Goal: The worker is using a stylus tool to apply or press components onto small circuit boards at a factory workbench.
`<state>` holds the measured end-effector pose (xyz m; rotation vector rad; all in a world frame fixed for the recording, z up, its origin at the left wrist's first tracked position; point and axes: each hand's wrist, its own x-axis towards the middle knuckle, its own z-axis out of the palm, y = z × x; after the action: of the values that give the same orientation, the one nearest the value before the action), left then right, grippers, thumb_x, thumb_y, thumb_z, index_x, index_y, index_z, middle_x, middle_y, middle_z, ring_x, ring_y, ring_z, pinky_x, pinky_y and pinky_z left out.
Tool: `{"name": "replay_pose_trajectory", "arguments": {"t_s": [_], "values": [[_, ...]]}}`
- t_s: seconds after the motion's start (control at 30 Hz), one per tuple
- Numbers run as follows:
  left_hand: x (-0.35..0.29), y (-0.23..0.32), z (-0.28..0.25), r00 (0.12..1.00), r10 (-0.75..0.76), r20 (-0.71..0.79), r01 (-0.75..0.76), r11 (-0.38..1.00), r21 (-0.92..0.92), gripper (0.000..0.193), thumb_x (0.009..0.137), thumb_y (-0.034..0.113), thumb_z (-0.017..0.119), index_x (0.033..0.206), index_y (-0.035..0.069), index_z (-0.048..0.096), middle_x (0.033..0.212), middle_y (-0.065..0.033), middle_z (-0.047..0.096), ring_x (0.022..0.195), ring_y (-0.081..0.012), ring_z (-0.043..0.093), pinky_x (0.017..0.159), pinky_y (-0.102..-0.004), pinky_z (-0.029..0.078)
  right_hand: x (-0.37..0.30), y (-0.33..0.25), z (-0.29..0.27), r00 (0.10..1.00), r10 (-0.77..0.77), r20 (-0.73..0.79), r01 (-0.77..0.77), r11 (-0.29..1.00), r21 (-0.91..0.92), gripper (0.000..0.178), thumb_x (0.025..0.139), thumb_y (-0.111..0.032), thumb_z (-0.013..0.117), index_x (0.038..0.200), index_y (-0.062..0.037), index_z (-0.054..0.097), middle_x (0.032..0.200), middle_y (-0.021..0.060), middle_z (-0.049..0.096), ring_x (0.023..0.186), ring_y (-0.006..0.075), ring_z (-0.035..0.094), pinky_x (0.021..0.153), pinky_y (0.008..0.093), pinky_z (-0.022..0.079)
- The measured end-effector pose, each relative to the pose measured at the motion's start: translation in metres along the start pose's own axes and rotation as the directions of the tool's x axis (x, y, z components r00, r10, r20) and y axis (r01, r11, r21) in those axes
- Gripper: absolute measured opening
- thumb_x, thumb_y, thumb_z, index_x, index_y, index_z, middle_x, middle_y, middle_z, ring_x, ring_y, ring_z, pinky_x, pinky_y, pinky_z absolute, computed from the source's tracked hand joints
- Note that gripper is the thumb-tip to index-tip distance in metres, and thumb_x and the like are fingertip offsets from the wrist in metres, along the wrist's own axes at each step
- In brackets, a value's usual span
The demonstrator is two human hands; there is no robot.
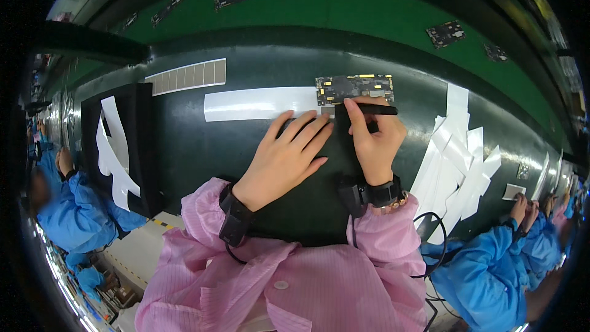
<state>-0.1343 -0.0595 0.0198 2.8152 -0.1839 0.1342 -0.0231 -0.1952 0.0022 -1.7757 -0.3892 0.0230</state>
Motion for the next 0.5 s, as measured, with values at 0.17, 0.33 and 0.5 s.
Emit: {"name": "replay_pose_trajectory", "arguments": {"t_s": [0.17, 0.33, 0.5], "values": [[0.0056, -0.0026, 0.0056, 0.998, 0.021, -0.054, -0.031, 0.981, -0.191, 0.05, 0.081, 0.02, 0.066, 0.124, 0.001, 0.052, 0.131, -0.0123, 0.048, 0.125, -0.0254, 0.044, 0.106, -0.0381, 0.037, -0.0014, 0.0002, -0.0002, 1.0, -0.005, 0.02, 0.007, 0.997, -0.079, 0.006, 0.081, -0.002, 0.07, 0.083, 0.0017, 0.066, 0.074, 0.0042, 0.064, 0.05, 0.0086, 0.057, 0.046, 0.0217, 0.041], [0.007, -0.0021, 0.0057, 0.999, 0.022, -0.05, -0.031, 0.979, -0.202, 0.05, 0.08, 0.017, 0.067, 0.124, 0.0, 0.052, 0.132, -0.0133, 0.047, 0.125, -0.027, 0.044, 0.105, -0.0383, 0.038, 0.0005, -0.0042, -0.0021, 1.0, 0.01, 0.025, -0.009, 0.999, -0.041, 0.007, 0.081, -0.002, 0.07, 0.085, 0.0021, 0.067, 0.076, 0.0043, 0.065, 0.051, 0.0084, 0.057, 0.047, 0.0211, 0.041], [0.0065, -0.0006, 0.0061, 0.998, 0.027, -0.065, -0.037, 0.986, -0.161, 0.05, 0.08, 0.017, 0.067, 0.125, 0.002, 0.052, 0.133, -0.012, 0.046, 0.126, -0.0272, 0.043, 0.105, -0.0386, 0.038, 0.0025, -0.0014, -0.002, 0.999, 0.006, 0.047, -0.006, 1.0, 0.002, 0.007, 0.081, -0.002, 0.07, 0.086, 0.0022, 0.067, 0.079, 0.004, 0.066, 0.052, 0.008, 0.057, 0.048, 0.021, 0.042]]}}
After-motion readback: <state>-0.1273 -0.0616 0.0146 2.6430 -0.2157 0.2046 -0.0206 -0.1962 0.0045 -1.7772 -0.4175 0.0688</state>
